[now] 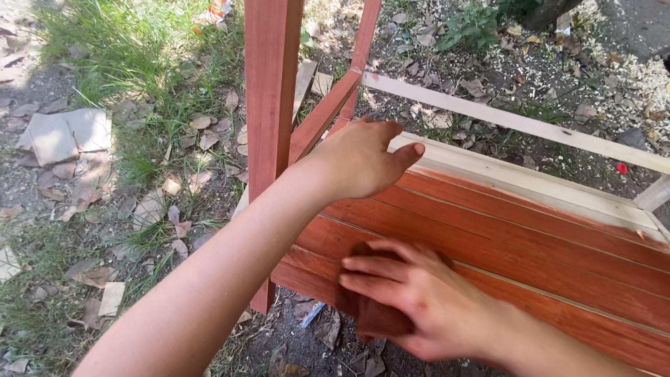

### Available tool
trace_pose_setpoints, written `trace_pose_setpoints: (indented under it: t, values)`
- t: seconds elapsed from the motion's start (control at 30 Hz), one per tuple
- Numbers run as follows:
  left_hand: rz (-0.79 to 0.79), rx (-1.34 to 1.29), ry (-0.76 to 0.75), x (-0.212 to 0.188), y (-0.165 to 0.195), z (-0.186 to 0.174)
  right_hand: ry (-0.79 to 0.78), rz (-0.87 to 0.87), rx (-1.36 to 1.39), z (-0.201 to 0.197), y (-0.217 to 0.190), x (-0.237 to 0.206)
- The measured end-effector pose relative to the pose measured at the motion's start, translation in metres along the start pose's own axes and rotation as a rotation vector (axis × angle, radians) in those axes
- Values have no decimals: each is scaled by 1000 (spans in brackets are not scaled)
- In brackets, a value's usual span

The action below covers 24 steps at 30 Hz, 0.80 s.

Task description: The person applies reddish-brown wood stain to a small wooden shelf rack using a cloth. They dip and wring the cloth in a bowl of stain, then wipe the stain across the shelf boards and frame, coating the unfinished wood surfaces by hand.

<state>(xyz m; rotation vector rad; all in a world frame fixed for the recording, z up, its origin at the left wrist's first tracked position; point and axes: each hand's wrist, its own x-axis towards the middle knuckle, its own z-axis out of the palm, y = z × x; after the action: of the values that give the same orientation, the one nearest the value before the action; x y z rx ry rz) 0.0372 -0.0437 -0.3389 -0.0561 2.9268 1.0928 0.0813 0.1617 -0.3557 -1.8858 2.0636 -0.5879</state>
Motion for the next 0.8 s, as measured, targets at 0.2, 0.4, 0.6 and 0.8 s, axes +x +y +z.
trace_pose_setpoints:
  t: [0.2,0.4,0.6,0.8]
  values:
    - [-4,-51,37,-5,6,-10,166,-21,-35,44,0,80]
    - [57,-61,69,-2,-1,-14,21,109,-235,21,-2,12]
    - [96,-71,75,-1,-4,-14,-27,269,-120,21,-12,40]
    - [34,-37,15,5,1,-6,196,94,-38,36,-4,99]
